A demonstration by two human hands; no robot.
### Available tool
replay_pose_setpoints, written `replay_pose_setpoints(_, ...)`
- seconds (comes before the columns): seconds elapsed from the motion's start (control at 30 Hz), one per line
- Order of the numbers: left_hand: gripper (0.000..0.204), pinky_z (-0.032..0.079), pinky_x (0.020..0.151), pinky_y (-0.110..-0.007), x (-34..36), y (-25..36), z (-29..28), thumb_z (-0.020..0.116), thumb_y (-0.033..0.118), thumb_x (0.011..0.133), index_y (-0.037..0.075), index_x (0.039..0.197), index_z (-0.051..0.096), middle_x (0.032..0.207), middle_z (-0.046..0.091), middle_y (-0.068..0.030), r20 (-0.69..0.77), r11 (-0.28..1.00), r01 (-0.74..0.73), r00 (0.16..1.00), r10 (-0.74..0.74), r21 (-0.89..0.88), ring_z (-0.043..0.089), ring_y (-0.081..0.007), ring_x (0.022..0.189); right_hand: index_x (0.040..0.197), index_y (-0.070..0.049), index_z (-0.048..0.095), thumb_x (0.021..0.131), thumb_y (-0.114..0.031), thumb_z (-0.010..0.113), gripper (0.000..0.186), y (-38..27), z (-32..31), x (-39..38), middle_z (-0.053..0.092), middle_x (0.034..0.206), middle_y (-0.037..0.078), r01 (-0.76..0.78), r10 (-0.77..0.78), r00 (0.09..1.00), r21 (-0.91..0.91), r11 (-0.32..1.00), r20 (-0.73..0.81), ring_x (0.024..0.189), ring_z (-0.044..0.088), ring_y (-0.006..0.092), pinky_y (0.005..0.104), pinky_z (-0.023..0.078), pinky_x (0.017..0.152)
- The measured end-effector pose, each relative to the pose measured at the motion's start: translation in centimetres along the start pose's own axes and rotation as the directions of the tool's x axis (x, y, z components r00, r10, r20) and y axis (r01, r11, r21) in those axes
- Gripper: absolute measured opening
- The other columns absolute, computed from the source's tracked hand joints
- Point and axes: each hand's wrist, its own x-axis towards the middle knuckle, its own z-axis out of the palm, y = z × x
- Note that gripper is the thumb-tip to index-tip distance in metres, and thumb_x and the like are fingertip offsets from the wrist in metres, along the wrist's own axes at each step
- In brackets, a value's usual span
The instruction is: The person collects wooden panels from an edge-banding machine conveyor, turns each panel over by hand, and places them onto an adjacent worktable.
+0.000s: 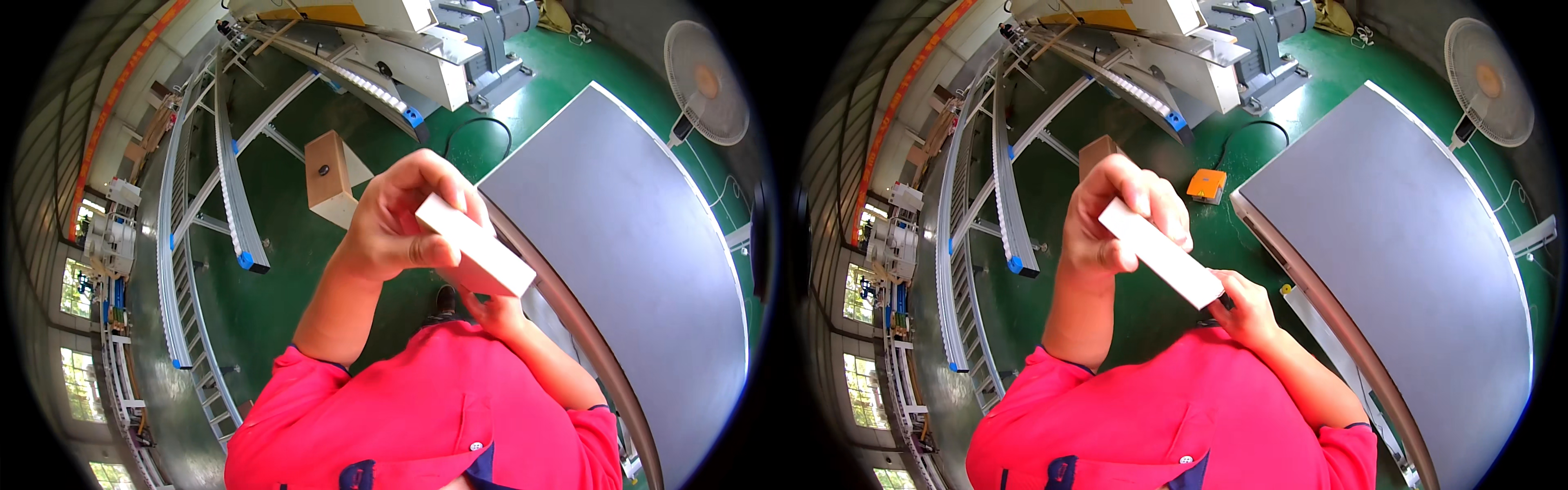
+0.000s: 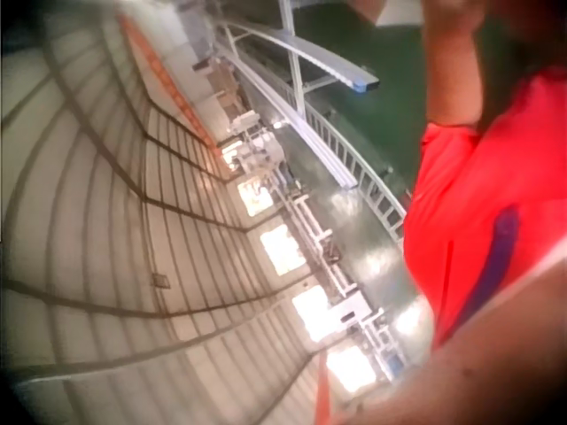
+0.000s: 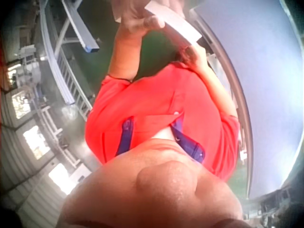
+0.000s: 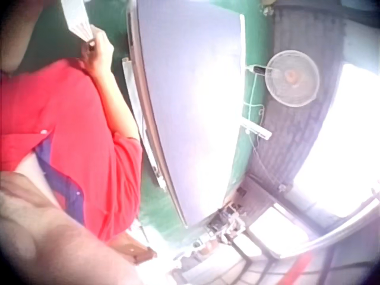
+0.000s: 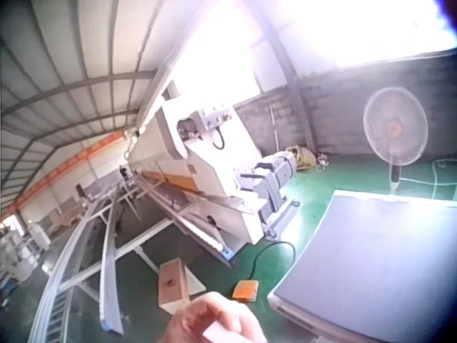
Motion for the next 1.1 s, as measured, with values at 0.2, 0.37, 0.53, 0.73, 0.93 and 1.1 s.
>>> replay_pose_setpoints(0.2,0.036,0.050,0.070,-0.033,0.2,1.5,-1.3,0.079,0.023,0.079,0.003,0.097,0.056,0.086,0.064,-0.0150,0.076,0.996,-0.060,0.995,0.065,-0.061,0.062,-0.0240,0.082,0.113,0.000,0.059,0.070,0.001,0.072,0.046,0.8,0.8,1.9,0.066,0.108,0.019,0.103,-0.099,0.994,-0.076,0.992,0.050,0.094,0.067,0.0346,0.0362,0.056,0.078)
replay_pose_setpoints(0.37,0.039,0.051,0.071,-0.033,0.5,1.7,-5.2,0.075,0.026,0.083,0.007,0.098,0.045,0.092,0.060,-0.0161,0.087,0.995,-0.071,0.994,0.065,0.067,0.061,-0.0217,0.082,0.113,-0.002,0.062,0.069,-0.004,0.074,0.046,0.7,2.1,5.3,0.067,0.097,0.014,0.159,-0.157,0.987,-0.200,0.967,0.023,0.079,0.068,0.0303,0.0347,0.055,0.068)
replay_pose_setpoints(0.53,0.029,0.046,0.069,-0.033,0.1,6.2,-7.0,0.057,0.031,0.081,0.007,0.092,0.044,0.076,0.053,-0.0092,-0.338,0.984,-0.121,0.928,0.158,0.128,0.055,-0.0208,0.070,0.111,0.000,0.059,0.070,-0.004,0.071,0.043,0.9,4.9,9.4,0.064,0.099,0.015,0.263,-0.255,0.965,-0.289,0.921,0.065,0.069,0.066,0.0250,0.0347,0.052,0.056)
replay_pose_setpoints(0.73,0.020,0.042,0.060,-0.031,-2.8,9.9,-13.8,0.048,0.027,0.080,0.008,0.081,0.042,0.068,0.047,-0.0078,-0.317,0.899,-0.435,0.861,0.398,-0.054,0.048,-0.0197,0.062,0.106,0.003,0.059,0.072,-0.008,0.068,0.036,-0.3,9.2,15.7,0.065,0.099,0.015,0.462,-0.447,0.880,-0.499,0.733,0.158,0.074,0.063,0.0261,0.0341,0.053,0.062)
replay_pose_setpoints(0.93,0.019,0.042,0.056,-0.031,-5.4,11.7,-16.8,0.045,0.025,0.082,0.007,0.075,0.041,0.065,0.047,-0.0085,-0.370,0.883,-0.468,0.827,0.424,-0.034,0.048,-0.0203,0.059,0.104,0.003,0.059,0.074,-0.007,0.067,0.033,-0.6,12.7,17.6,0.065,0.100,0.019,0.526,-0.504,0.842,-0.494,0.692,0.190,0.073,0.063,0.0269,0.0338,0.052,0.061)
replay_pose_setpoints(1.1,0.018,0.042,0.055,-0.030,-7.1,12.5,-18.6,0.043,0.024,0.083,0.008,0.074,0.041,0.064,0.047,-0.0085,-0.410,0.860,-0.509,0.792,0.453,-0.032,0.048,-0.0203,0.058,0.103,0.003,0.061,0.073,-0.007,0.068,0.032,-0.6,14.5,18.8,0.065,0.101,0.020,0.530,-0.503,0.840,-0.511,0.677,0.204,0.079,0.066,0.0298,0.0346,0.054,0.065)
